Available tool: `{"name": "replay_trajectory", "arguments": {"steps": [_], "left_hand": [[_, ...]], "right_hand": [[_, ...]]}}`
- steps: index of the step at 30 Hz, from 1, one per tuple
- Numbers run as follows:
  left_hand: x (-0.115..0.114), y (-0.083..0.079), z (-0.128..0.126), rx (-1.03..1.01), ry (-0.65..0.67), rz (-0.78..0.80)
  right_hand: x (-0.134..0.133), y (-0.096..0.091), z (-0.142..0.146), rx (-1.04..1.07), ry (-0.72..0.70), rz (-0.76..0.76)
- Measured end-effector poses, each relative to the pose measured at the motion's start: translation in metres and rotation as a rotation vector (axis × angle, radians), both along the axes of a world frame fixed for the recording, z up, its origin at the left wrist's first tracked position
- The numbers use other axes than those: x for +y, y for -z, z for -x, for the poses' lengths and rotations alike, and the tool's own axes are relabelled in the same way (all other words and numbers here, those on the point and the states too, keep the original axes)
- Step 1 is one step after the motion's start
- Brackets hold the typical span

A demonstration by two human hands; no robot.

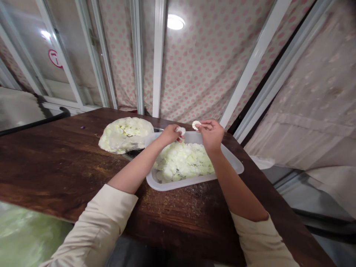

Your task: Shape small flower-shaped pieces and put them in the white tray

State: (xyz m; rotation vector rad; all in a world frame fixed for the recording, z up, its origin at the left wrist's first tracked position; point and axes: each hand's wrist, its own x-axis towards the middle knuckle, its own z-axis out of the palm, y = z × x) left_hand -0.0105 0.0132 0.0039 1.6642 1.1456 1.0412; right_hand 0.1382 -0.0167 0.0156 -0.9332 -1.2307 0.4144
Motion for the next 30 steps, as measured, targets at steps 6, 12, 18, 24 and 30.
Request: {"name": "replay_trajectory", "arguments": {"steps": [6, 12, 18, 24, 30], "left_hand": [[-0.006, 0.001, 0.001, 0.172, 0.114, 0.108], [-0.002, 0.002, 0.009, 0.459, 0.134, 0.000], [-0.011, -0.008, 0.007, 0.504, 0.032, -0.107], [-0.012, -0.008, 0.005, 0.439, -0.013, -0.111], [-0.012, -0.005, 0.005, 0.373, 0.029, -0.081]], "right_hand": [[-0.002, -0.001, 0.001, 0.021, 0.026, -0.046], [-0.001, -0.001, 0.002, 0.039, 0.042, -0.062], [0.001, 0.000, 0.001, 0.059, 0.002, -0.072], [0.001, 0.000, 0.001, 0.038, 0.019, -0.085], [0.004, 0.001, 0.001, 0.043, -0.004, -0.065]]}}
